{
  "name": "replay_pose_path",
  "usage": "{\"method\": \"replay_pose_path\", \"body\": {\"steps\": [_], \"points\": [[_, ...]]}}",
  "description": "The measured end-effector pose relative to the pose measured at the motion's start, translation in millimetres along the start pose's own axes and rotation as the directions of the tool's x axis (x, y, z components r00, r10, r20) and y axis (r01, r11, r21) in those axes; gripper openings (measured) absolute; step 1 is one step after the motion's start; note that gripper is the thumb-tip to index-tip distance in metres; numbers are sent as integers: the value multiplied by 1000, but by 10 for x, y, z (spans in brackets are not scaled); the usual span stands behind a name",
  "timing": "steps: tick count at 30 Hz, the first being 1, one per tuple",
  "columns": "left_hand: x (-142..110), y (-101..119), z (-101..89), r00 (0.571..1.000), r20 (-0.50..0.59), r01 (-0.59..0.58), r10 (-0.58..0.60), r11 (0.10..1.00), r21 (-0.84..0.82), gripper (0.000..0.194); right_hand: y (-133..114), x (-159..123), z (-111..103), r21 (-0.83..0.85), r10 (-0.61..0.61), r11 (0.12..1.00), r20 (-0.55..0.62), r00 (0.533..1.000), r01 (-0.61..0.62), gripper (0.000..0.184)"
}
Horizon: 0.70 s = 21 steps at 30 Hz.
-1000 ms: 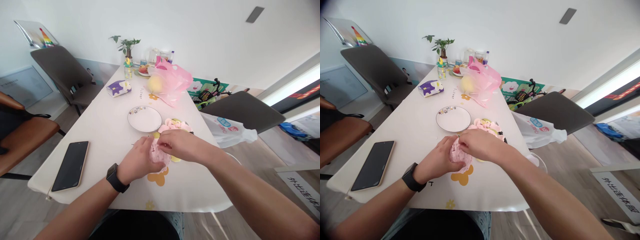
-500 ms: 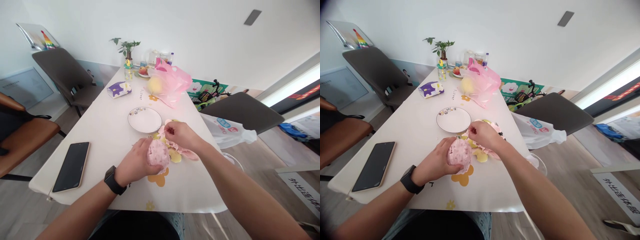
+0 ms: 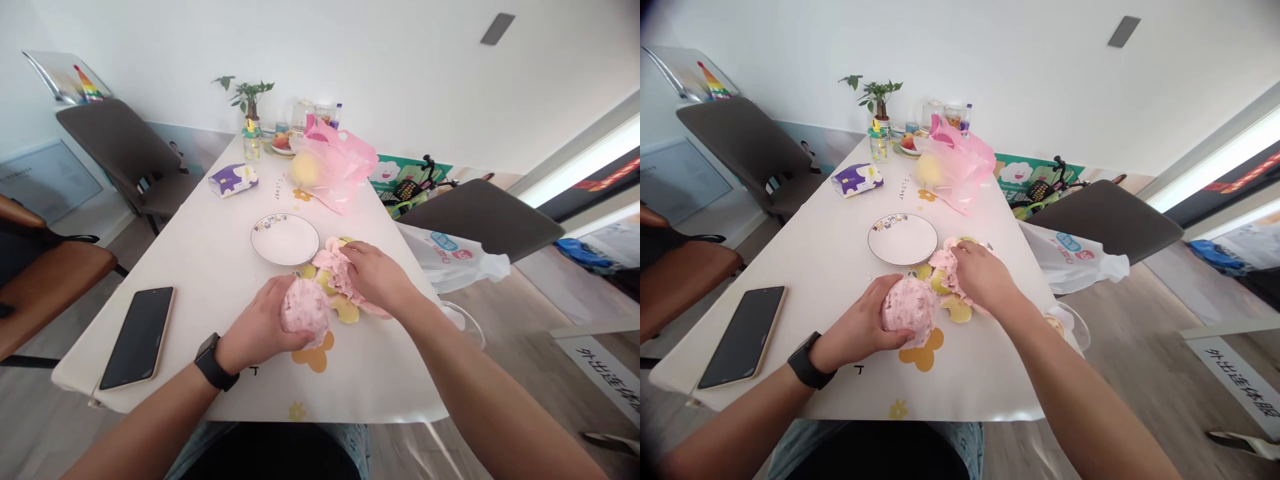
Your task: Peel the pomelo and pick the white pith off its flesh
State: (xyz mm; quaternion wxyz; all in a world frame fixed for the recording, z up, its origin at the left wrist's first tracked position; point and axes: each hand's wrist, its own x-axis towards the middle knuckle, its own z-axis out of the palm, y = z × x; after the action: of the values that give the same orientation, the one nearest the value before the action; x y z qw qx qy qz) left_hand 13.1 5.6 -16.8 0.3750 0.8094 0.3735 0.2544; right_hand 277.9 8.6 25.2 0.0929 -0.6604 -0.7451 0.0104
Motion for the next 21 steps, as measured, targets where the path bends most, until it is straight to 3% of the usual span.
{"method": "replay_pose_path", "body": {"steps": [2, 5, 7, 21], "points": [[26, -14, -19, 1000, -11, 9, -9, 1000, -3, 83, -158, -158, -20, 144, -41, 988, -67, 997, 50, 30], [65, -15, -34, 999, -31, 23, -24, 1000, -18, 79, -390, -386, -36, 410, -146, 902, -9, 989, 137, 20], [76, -8, -27, 999, -40, 18, -19, 1000, -18, 76, -496, -490, -37, 473, -175, 867, -9, 985, 158, 18], [68, -2, 43, 998, -63, -1, 4, 999, 42, 76, -596, -572, 31, 414, -258, 879, -4, 966, 237, 16]]}}
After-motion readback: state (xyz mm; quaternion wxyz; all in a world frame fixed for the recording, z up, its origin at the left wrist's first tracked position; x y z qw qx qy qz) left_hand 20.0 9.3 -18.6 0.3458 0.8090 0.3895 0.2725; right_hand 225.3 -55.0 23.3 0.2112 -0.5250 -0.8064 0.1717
